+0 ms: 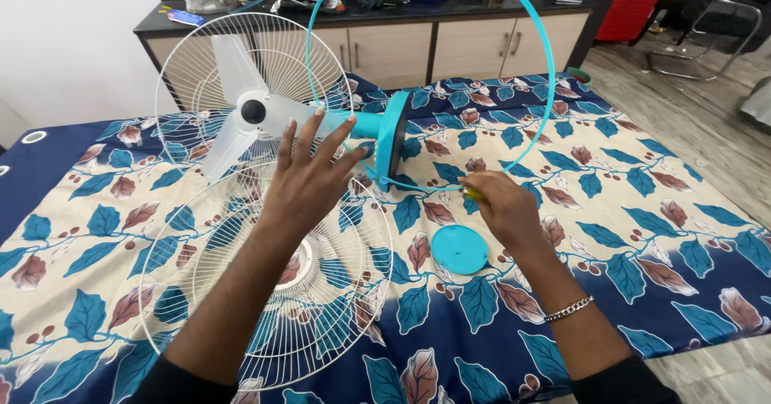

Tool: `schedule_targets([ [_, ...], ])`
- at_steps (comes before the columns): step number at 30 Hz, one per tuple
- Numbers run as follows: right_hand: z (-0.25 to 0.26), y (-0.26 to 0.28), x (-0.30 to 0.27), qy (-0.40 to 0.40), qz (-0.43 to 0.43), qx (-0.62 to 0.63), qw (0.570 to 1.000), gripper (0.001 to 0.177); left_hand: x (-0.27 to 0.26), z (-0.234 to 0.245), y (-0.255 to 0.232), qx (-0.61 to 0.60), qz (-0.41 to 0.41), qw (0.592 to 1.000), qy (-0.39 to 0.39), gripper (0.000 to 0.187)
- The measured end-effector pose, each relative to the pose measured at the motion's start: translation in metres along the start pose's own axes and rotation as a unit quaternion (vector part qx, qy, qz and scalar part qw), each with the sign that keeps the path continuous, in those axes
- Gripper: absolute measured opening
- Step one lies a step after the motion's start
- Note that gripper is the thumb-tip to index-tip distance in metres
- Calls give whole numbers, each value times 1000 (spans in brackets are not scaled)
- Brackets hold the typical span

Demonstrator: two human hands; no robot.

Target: The person assembles a small table fan on a bed. They use a screwdriver to attach the front grill and secure the center cap, then reattach the outer ring to complete the assembly.

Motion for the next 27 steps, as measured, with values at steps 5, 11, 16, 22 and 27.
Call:
schedule_targets([
  [5,-18,37,26,5,82,-5,997,31,-22,5,17,-57,-23,985,161,32],
  [11,-45,86,50,3,169,4,986,22,-78,17,22,-170,78,885,427,57],
  [16,-54,126,70,-56,180,47,981,27,-99,34,19,-290,190,840,416,45],
  [22,-76,121,75,-54,-7,272,961,36,-109,29,48,-468,346,765,275,42],
  [27,-126,110,53,56,-248,435,864,20,-99,48,77,-589,348,726,75,39],
])
Point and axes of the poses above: each hand's wrist, its own x-axis towards the middle knuckle, its own z-axis out of the back of the hand, y = z × x, the point moved 10 cm from there along x, towards the middle knuckle, and after that the axes turned 4 degrees about -y, right-handed, at the moved point
